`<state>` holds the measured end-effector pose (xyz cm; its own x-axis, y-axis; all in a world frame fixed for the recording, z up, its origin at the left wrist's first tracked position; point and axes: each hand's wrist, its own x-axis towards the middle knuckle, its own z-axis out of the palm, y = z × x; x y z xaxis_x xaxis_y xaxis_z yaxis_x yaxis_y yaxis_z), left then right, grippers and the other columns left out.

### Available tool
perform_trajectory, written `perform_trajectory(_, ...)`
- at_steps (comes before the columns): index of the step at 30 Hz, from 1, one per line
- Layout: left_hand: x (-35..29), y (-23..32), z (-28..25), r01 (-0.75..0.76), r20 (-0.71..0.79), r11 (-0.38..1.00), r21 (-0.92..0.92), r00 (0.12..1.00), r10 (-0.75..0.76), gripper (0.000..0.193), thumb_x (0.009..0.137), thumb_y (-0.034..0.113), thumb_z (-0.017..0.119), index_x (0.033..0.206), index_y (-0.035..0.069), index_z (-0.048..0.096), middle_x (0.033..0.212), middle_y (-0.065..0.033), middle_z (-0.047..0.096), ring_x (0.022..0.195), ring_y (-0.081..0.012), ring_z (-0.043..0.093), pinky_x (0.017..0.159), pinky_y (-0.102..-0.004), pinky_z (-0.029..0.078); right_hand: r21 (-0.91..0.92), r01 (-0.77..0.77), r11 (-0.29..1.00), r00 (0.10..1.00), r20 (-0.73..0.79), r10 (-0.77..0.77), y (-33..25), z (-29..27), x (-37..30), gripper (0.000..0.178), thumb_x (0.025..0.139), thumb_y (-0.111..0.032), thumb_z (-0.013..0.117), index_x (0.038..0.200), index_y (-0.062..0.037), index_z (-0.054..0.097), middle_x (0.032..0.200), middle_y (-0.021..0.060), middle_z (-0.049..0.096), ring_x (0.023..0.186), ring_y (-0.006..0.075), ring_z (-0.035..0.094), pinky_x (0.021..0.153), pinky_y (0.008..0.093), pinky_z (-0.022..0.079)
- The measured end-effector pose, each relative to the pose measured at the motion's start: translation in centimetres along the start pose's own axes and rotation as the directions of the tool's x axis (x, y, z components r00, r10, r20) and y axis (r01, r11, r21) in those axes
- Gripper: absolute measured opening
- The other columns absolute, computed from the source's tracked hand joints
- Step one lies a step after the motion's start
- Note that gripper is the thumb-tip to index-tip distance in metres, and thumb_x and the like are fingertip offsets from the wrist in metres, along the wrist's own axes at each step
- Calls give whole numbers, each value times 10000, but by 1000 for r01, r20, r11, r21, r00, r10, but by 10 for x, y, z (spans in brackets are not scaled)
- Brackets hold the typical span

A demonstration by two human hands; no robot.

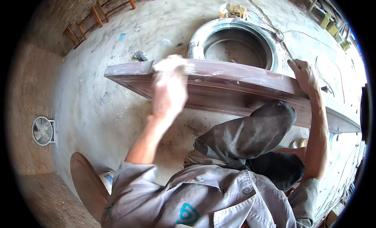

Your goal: The person sands a long wooden piece using sandpaper, focusing on edges and surfaces. They switch sandpaper sheets and continue smoothing the wood while sitting on the floor.

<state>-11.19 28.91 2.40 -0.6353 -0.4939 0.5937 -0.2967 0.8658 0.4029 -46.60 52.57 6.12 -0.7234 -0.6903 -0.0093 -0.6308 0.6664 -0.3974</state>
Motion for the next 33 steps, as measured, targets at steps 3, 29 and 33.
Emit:
perform_trajectory(3,-9,-4,-10,29,5,971,236,1000,-31,264,1051,130,593,1193,-70,689,1199,-258,715,1168,-395,678,1061,-468,511,-29,2,1000,1000,-28,-3,4,3,-1,473,1005,-439,575,1167,-30,749,1043,267,729,997,421,701,920,451,516)
perform_trajectory(29,-7,30,-2,-99,64,994,47,993,96,238,1022,148,649,1157,-27,735,1218,-211,734,1218,-340,678,1099,-463,508,-57,-47,997,998,-34,45,1,-1,-1,485,1009,-452,558,1200,-48,747,1097,236,742,1036,409,701,945,454,515)
perform_trajectory(33,-13,66,20,-85,9,992,-92,996,86,268,1012,163,674,1140,-67,724,1230,-258,713,1277,-359,637,1116,-464,501,-50,-4,999,999,-42,2,0,4,2,482,1010,-454,554,1206,-59,750,1106,239,741,1042,407,704,955,450,515)
